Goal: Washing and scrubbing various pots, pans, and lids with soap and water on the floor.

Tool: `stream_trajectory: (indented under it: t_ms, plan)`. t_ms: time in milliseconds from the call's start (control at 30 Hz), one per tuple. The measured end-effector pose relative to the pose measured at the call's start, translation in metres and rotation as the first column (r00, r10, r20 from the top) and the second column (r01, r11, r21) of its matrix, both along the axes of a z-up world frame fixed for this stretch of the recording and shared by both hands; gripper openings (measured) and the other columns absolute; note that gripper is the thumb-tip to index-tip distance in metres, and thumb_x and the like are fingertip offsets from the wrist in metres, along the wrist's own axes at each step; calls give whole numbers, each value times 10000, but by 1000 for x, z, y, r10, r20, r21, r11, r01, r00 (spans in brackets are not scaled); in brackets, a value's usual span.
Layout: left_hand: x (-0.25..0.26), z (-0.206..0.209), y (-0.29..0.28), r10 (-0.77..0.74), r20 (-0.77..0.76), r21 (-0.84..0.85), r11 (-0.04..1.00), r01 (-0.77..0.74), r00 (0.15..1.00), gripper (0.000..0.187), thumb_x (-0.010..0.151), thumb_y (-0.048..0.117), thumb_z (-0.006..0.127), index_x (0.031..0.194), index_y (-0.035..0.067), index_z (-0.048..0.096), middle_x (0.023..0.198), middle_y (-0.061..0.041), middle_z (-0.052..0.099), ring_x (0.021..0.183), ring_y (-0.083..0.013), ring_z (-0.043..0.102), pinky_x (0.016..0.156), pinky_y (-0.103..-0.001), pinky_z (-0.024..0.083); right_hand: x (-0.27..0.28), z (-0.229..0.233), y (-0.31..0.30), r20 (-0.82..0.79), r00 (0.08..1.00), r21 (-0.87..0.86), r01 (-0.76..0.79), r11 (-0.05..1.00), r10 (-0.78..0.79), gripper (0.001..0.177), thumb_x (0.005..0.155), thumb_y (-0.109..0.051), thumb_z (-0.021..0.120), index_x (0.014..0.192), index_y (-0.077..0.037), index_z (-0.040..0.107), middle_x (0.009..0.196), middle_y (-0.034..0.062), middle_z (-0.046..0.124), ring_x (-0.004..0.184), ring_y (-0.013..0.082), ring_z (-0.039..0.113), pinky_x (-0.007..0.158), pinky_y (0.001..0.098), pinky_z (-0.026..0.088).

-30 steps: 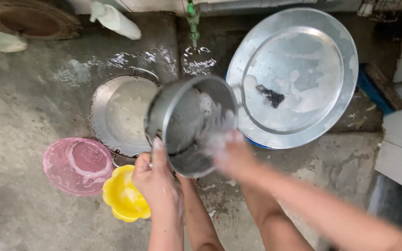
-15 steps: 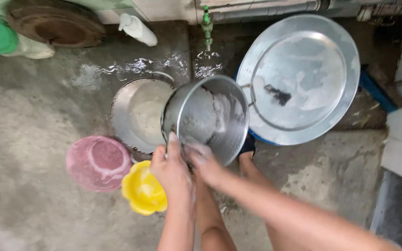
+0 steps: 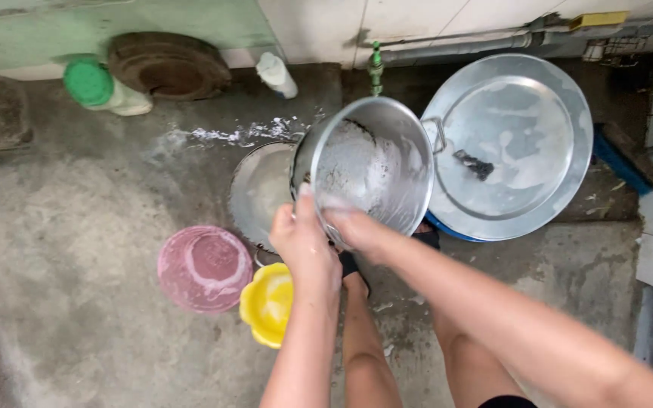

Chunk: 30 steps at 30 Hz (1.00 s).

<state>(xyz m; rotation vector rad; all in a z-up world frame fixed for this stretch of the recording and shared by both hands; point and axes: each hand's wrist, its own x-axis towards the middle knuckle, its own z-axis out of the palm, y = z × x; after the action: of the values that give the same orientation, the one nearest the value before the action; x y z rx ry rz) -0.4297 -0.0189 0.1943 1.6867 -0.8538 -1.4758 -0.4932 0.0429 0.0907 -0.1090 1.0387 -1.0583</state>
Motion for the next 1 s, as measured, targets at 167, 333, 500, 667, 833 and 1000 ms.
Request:
stream_trajectory:
  t_ms: [167, 333, 500, 667, 833, 1000]
  plan:
    - [24, 19, -31, 88, -144, 55, 995, -81, 986, 396, 929, 147, 746, 660, 127, 456, 591, 62, 451, 502, -55, 376, 448, -264, 269, -48, 36, -2, -888, 60, 288, -701, 652, 456, 421, 948, -335, 599, 1353, -234, 656, 1363, 139, 663, 1162, 349, 654, 980, 473, 532]
    - [24, 16, -35, 111, -208, -4, 993, -115, 972, 434, 927, 122, 761, 674, 147, 409, 618, 71, 453, 522, -43, 368, 449, -247, 256, -4, 69, -21, -633, 425, 279, -654, 703, 647, 524, 1048, -560, 398, 1339, -213, 662, 1337, 94, 654, 1265, 297, 587, 1070, 419, 411]
    - [45, 22, -59, 130, -133, 93, 989, -118, 983, 401, 882, 152, 790, 641, 117, 471, 586, 33, 484, 487, -79, 405, 426, -270, 315, 26, 53, 1, -757, 625, -165, -463, 871, 189, 479, 978, -546, 565, 1101, -90, 647, 1063, 146, 698, 1066, 294, 675, 923, 417, 553]
    - [54, 51, -104, -272, -60, 201, 939, 279, 960, 390, 882, 219, 799, 659, 109, 498, 614, 6, 536, 513, -107, 463, 473, -300, 386, -37, 60, 9, -969, -174, 218, -937, 273, 178, 474, 789, -397, 646, 1215, -193, 600, 1041, 124, 687, 973, 323, 688, 792, 452, 561]
    - [62, 16, -99, -548, 191, -105, 813, 572, 814, 102, 917, 233, 736, 939, 137, 712, 817, 60, 708, 750, -79, 642, 694, -247, 535, -30, 37, 20, -984, 78, -152, -845, 513, -163, 367, 767, -162, 635, 1131, -125, 666, 990, 140, 708, 835, 345, 712, 675, 442, 588]
    - [94, -58, 43, -400, 298, 108, 916, 386, 867, 201, 1003, 248, 595, 963, 51, 600, 877, -54, 652, 831, -143, 621, 754, -325, 534, -15, 72, -31, -867, 429, 108, -334, 936, 253, 320, 868, -328, 707, 988, -32, 717, 807, 196, 715, 771, 368, 718, 716, 475, 567]
